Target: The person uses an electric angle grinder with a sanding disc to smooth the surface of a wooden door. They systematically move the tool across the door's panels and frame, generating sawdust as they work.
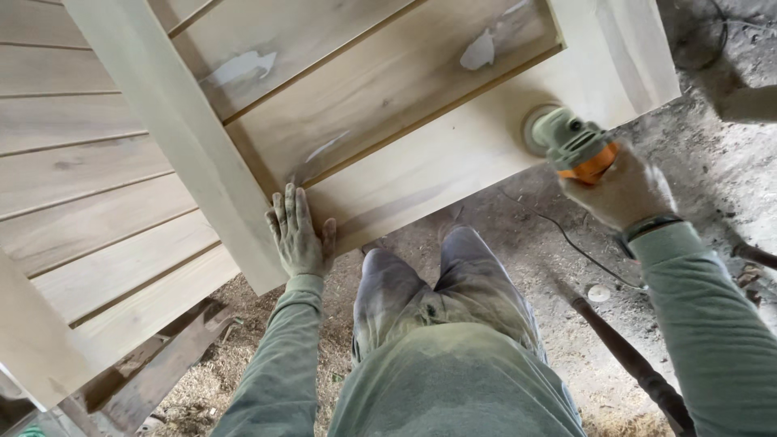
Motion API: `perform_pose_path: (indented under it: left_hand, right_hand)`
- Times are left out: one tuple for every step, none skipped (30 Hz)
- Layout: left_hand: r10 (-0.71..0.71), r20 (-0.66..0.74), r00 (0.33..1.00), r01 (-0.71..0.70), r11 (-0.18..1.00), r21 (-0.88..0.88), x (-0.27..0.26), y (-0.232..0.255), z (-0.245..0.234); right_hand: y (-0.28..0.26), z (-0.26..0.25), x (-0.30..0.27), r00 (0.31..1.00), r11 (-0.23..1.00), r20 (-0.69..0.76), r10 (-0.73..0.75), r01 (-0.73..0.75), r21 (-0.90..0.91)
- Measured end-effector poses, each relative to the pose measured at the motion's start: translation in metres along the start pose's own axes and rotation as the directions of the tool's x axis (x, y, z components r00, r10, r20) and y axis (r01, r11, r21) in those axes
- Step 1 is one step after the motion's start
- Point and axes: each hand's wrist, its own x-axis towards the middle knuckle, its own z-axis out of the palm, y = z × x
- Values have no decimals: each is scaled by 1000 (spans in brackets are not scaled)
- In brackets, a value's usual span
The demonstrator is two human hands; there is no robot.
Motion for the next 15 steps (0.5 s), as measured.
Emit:
perform_pose_path:
  left_hand:
    - [2,-14,1000,-2,1000,-11,-2,1,-2]
    - [5,-15,1000,-5,1000,-4,-2,1,-2]
    - [8,-16,1000,-8,1000,2,-1,1,-3]
    - [11,-13,1000,-11,1000,10,-1,2,-3]
    - [5,-11,1000,-5,1000,10,-1,3,-4]
    - [3,-9,1000,-3,1000,8,-1,3,-4]
    - [0,-6,1000,0,1000,6,-1,3,-4]
    - [1,-6,1000,-1,1000,7,-2,3,-4]
    - [2,-6,1000,-2,1000,8,-3,3,-4]
    - [5,-17,1000,-5,1000,9,1,2,-2]
    - [13,-20,1000,-13,1000,11,2,1,-1]
    - [22,-18,1000,-21,1000,13,1,0,0]
    - [30,-16,999,-30,999,15,0,-2,2]
    - [29,1,1000,-29,999,27,-2,-4,3]
    - [27,18,999,-28,999,39,-2,-6,5]
  right_hand:
    - [10,-4,2,1000,1000,-11,-13,13,27]
    - [19,-8,5,1000,1000,-26,11,-11,24]
    - [26,-11,8,999,999,-42,35,-35,22]
    - [33,-13,9,997,998,-53,61,-60,21]
    - [40,-15,11,993,993,-52,105,-102,60]
    - [47,-17,13,987,984,-51,152,-147,98]
    - [52,-19,15,979,972,-49,199,-191,135]
    - [56,-20,17,974,966,-58,217,-206,153]
    - [59,-20,21,969,960,-67,236,-222,171]
    - [57,-19,28,965,954,-85,249,-230,192]
    - [53,-17,34,955,944,-95,280,-256,209]
    - [46,-15,37,944,931,-100,315,-287,224]
    - [37,-13,38,931,918,-105,349,-316,240]
    - [26,-9,34,938,914,-103,330,-290,284]
    - [13,-4,29,945,907,-103,311,-263,328]
